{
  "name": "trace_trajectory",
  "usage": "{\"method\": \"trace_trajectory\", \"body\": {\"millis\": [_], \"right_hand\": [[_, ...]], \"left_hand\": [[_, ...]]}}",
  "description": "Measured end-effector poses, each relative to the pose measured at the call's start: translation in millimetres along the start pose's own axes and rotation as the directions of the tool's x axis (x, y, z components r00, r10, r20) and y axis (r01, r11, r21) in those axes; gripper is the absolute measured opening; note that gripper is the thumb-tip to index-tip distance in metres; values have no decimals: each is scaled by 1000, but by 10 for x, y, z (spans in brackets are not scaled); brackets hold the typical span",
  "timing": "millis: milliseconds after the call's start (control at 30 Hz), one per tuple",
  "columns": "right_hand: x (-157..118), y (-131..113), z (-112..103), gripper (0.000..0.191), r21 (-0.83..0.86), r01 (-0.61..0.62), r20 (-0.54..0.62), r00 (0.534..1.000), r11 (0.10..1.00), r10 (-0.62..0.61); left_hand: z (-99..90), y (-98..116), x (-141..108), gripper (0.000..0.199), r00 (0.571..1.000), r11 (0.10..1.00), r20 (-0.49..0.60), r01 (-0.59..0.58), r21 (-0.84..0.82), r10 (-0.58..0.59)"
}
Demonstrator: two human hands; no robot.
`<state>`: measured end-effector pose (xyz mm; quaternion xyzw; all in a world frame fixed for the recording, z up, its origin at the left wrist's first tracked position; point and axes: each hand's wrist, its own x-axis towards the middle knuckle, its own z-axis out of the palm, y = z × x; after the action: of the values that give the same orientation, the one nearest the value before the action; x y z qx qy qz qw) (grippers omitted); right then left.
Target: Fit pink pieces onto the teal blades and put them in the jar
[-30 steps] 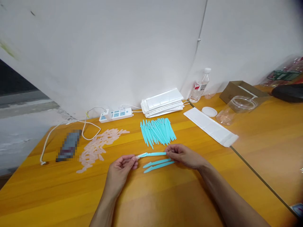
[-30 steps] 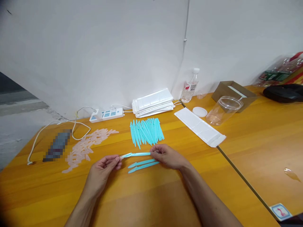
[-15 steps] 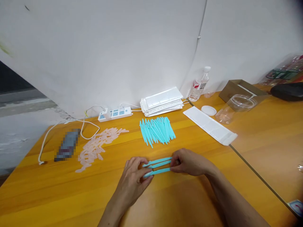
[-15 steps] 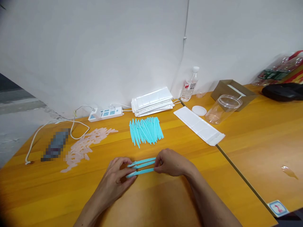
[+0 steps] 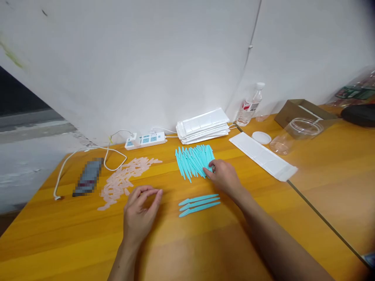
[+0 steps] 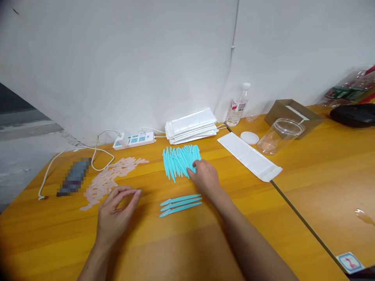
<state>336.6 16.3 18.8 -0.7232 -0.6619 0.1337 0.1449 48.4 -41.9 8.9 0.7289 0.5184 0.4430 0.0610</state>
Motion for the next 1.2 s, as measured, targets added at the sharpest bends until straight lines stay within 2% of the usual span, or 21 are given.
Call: {"method": "trace_trajectory", "body": {"millis": [200, 367, 467, 533, 600, 733, 833, 900, 1000, 1100, 1200], "right_hand": [[285, -124, 185, 23, -51, -35, 55, 998, 998, 38], [259, -142, 101, 26, -21, -38, 30, 999, 999, 38], [135, -105, -32, 27, 53, 9, -5, 1000, 999, -9], [19, -41, -101, 24, 222, 71, 16, 997, 973, -77], [-102, 44, -130, 21, 404, 114, 53, 988, 908, -148], [-277, 190, -71, 18, 516, 134, 85, 975, 846, -207], [-326, 232, 16, 19, 601, 109, 129, 964, 792, -231], [-339, 225, 57, 20, 649, 88, 153, 958, 756, -242], [-355, 179, 72, 23, 698, 48, 181, 953, 715, -241], [-378, 129, 57, 28, 766, -19, 249, 930, 642, -270], [-401, 118, 59, 30, 820, -71, 301, 897, 568, -322]], "left_hand": [[-147, -514, -3, 21, 986, 959, -140, 129, 253, -95], [-282, -879, -95, 31, 976, 841, -126, 216, 495, -176], [-379, -915, -115, 33, 965, 774, -96, 255, 579, -245], [-428, -882, -113, 35, 955, 738, -47, 256, 624, -292], [-454, -834, -108, 38, 943, 709, 14, 240, 664, -333], [-455, -779, -109, 39, 919, 678, 106, 198, 708, -379], [-447, -800, -108, 33, 913, 667, 129, 181, 723, -387], [-437, -816, -97, 32, 922, 698, 140, 167, 697, -360], [-368, -755, -74, 33, 940, 837, 197, 138, 530, -280], [-200, -526, -67, 31, 917, 955, 301, 205, 213, -264], [2, -230, -81, 27, 893, 959, 379, 281, -44, -244]]}}
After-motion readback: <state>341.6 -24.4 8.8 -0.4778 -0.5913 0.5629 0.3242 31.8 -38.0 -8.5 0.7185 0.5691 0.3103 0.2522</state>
